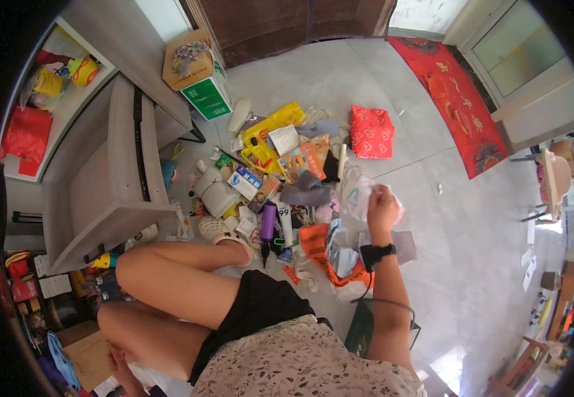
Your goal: The recorder is seen organizing items into a drawer and sorting various miscellaneous objects from the floor.
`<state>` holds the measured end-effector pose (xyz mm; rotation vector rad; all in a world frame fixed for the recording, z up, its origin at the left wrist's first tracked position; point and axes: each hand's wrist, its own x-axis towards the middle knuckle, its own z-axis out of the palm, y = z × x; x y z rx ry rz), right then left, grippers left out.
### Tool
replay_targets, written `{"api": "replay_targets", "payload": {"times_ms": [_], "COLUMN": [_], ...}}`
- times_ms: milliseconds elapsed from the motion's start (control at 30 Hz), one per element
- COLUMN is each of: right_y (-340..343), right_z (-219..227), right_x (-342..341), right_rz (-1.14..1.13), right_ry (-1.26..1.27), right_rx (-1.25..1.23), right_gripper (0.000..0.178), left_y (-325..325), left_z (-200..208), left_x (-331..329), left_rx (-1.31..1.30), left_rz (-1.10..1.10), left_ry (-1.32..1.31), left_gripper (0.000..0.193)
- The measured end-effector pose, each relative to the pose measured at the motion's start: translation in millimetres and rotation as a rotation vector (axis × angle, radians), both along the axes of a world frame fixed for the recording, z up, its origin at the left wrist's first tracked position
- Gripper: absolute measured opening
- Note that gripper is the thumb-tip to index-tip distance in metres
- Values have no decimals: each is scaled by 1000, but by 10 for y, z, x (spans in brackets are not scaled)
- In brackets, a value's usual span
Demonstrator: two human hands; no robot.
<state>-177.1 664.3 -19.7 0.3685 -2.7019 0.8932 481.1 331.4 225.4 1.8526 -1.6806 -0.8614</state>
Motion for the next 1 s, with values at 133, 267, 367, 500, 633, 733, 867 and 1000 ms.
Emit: {"api": "replay_targets", "payload": {"times_ms": [133, 267, 367, 500, 633, 733, 867, 1000], "right_y": [-488, -1147, -1451, -1787, -2003, -2094, -2116, -2087], "right_z": [1695, 2670, 3089, 3356, 3467, 3523, 3664, 3700], "right_x": [535, 1481, 2140, 2751, 3248, 3478, 3693, 3680], "right_rz": [369, 861, 1198, 1532, 1718, 1836, 1906, 1872], "right_ry": [321, 312, 361, 339, 264, 197, -133, -338], "right_rx": [150, 1, -122, -323, -370, -341, -299, -183], "right_gripper": [7, 22, 27, 32, 44, 46, 44, 43], "left_y": [28, 399, 543, 499, 377, 373, 377, 359], "left_z": [-257, -188, -318, -326, -286, -233, -194, -221], "left_x": [-633, -1504, -2032, -2259, -1960, -1726, -1564, -1490], "left_rx": [-289, 88, 509, 874, 891, 863, 843, 849], "left_rz": [-170, -235, -386, -118, -97, -80, -86, -125], "left_ry": [-118, 503, 1056, 1538, 1612, 1642, 1667, 1695], "left_gripper": [39, 34, 51, 58, 59, 59, 60, 61]}}
